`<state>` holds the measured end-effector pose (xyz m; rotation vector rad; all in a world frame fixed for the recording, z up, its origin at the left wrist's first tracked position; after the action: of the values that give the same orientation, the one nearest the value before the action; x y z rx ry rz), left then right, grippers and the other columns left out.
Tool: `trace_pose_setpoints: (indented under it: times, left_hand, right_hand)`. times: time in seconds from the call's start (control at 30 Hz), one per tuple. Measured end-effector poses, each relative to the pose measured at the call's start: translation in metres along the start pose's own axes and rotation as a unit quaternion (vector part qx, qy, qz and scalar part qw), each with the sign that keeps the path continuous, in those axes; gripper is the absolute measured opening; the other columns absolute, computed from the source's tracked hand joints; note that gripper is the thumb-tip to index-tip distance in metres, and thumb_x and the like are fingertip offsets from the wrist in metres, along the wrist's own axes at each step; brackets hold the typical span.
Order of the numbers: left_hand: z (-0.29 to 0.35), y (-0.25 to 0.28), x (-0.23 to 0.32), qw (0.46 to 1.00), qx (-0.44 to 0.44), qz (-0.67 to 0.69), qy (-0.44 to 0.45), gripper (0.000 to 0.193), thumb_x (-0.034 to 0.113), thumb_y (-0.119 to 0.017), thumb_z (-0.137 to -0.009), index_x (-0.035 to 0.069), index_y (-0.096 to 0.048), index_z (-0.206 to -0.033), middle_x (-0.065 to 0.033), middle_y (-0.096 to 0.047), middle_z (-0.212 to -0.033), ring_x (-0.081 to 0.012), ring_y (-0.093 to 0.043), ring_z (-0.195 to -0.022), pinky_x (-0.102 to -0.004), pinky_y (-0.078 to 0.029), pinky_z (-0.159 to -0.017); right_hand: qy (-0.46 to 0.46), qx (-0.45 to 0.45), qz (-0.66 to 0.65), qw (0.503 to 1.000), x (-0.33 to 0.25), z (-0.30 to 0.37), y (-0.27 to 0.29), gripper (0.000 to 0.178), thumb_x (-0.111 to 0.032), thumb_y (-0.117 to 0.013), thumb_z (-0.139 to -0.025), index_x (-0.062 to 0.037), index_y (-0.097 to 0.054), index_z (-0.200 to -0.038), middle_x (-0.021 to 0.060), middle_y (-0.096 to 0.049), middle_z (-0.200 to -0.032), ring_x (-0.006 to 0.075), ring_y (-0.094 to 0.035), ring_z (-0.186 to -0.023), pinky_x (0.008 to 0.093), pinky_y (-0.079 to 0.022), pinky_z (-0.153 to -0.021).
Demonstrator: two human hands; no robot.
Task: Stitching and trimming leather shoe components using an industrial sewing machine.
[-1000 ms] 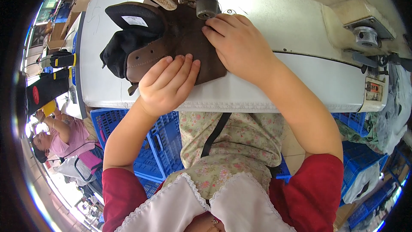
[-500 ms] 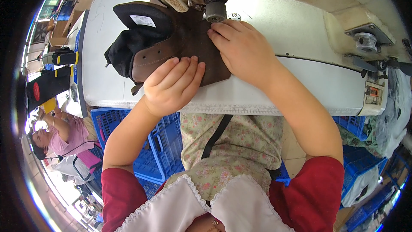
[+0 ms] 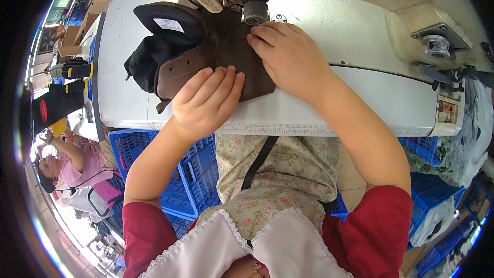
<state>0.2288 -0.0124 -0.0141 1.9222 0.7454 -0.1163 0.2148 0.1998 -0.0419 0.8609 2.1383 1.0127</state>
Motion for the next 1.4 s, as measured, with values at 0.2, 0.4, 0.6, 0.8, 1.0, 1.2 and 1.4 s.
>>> trace_pose_setpoints:
  times: [0.2,0.4,0.6,0.8,1.0,1.2,1.4]
  left_hand:
    - [-0.014,0.006,0.016,0.99,-0.121,-0.024,0.063,0.042,0.019,-0.056,-0.074,0.003,-0.069,-0.111,-0.0091,-0.071,-0.113,-0.0198,-0.065,-0.104,-0.0339,-0.047,-0.096]
    - [-0.008,0.0,0.007,0.996,-0.087,0.011,0.024,0.042,0.017,-0.055,-0.072,0.001,-0.069,-0.109,-0.0102,-0.07,-0.115,-0.0195,-0.065,-0.105,-0.0326,-0.048,-0.093]
    - [-0.004,0.0,-0.004,0.997,-0.072,0.033,-0.011,0.043,0.017,-0.055,-0.071,0.001,-0.069,-0.108,-0.0098,-0.07,-0.115,-0.0188,-0.065,-0.104,-0.0314,-0.048,-0.092]
    - [-0.004,-0.001,-0.002,0.997,-0.066,0.033,-0.003,0.045,0.016,-0.055,-0.069,0.0,-0.07,-0.108,-0.0097,-0.071,-0.115,-0.0183,-0.065,-0.104,-0.0311,-0.048,-0.092]
    - [-0.002,-0.001,-0.003,0.998,-0.065,0.025,-0.002,0.045,0.017,-0.055,-0.068,0.001,-0.07,-0.108,-0.0088,-0.071,-0.115,-0.0176,-0.065,-0.104,-0.0307,-0.048,-0.092]
    - [-0.006,0.004,-0.004,0.996,-0.085,0.027,-0.01,0.045,0.016,-0.055,-0.068,0.002,-0.07,-0.108,-0.0081,-0.071,-0.116,-0.0173,-0.064,-0.105,-0.031,-0.048,-0.092]
    - [-0.003,0.001,-0.003,0.997,-0.077,0.024,-0.007,0.045,0.017,-0.056,-0.069,0.001,-0.07,-0.109,-0.0086,-0.071,-0.116,-0.0177,-0.065,-0.105,-0.0313,-0.048,-0.093]
  right_hand:
    - [-0.007,-0.007,-0.009,1.0,0.001,0.0,-0.001,0.036,-0.007,-0.064,-0.078,-0.0013,-0.067,-0.113,0.0091,-0.065,-0.115,0.0255,-0.06,-0.111,0.0385,-0.05,-0.097]
    - [-0.041,0.017,-0.084,0.995,0.008,0.001,-0.002,0.027,-0.007,-0.062,-0.083,-0.0011,-0.069,-0.108,0.011,-0.067,-0.118,0.0282,-0.061,-0.115,0.0396,-0.05,-0.098]
    - [-0.115,-0.016,-0.219,0.969,0.024,0.004,0.0,0.022,-0.005,-0.063,-0.086,-0.0042,-0.07,-0.107,0.0106,-0.068,-0.12,0.0299,-0.061,-0.116,0.0396,-0.05,-0.097]
    - [-0.093,-0.003,-0.174,0.98,0.032,0.002,0.006,0.016,-0.009,-0.069,-0.084,-0.0083,-0.076,-0.098,0.0093,-0.069,-0.118,0.0296,-0.062,-0.116,0.0379,-0.051,-0.095]
    - [-0.069,0.018,-0.174,0.982,0.03,0.002,0.0,0.017,-0.01,-0.072,-0.081,-0.0107,-0.078,-0.097,0.0085,-0.07,-0.116,0.0295,-0.062,-0.114,0.0393,-0.05,-0.095]
    - [-0.08,0.013,-0.174,0.981,0.029,0.002,0.002,0.016,-0.012,-0.073,-0.081,-0.0109,-0.078,-0.096,0.0088,-0.07,-0.115,0.0294,-0.061,-0.114,0.0392,-0.05,-0.096]
    - [-0.068,0.01,-0.133,0.989,0.026,0.003,0.002,0.017,-0.01,-0.072,-0.079,-0.0111,-0.078,-0.095,0.0086,-0.07,-0.115,0.0287,-0.061,-0.116,0.0398,-0.049,-0.097]
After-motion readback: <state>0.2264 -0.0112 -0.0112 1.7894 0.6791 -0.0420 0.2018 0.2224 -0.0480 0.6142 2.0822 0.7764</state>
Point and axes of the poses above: each hand's wrist, its own z-axis away from the middle knuckle, its own y-axis out of the back of the hand, x = y × z, the point moved 1 cm from there along -z, towards the middle knuckle
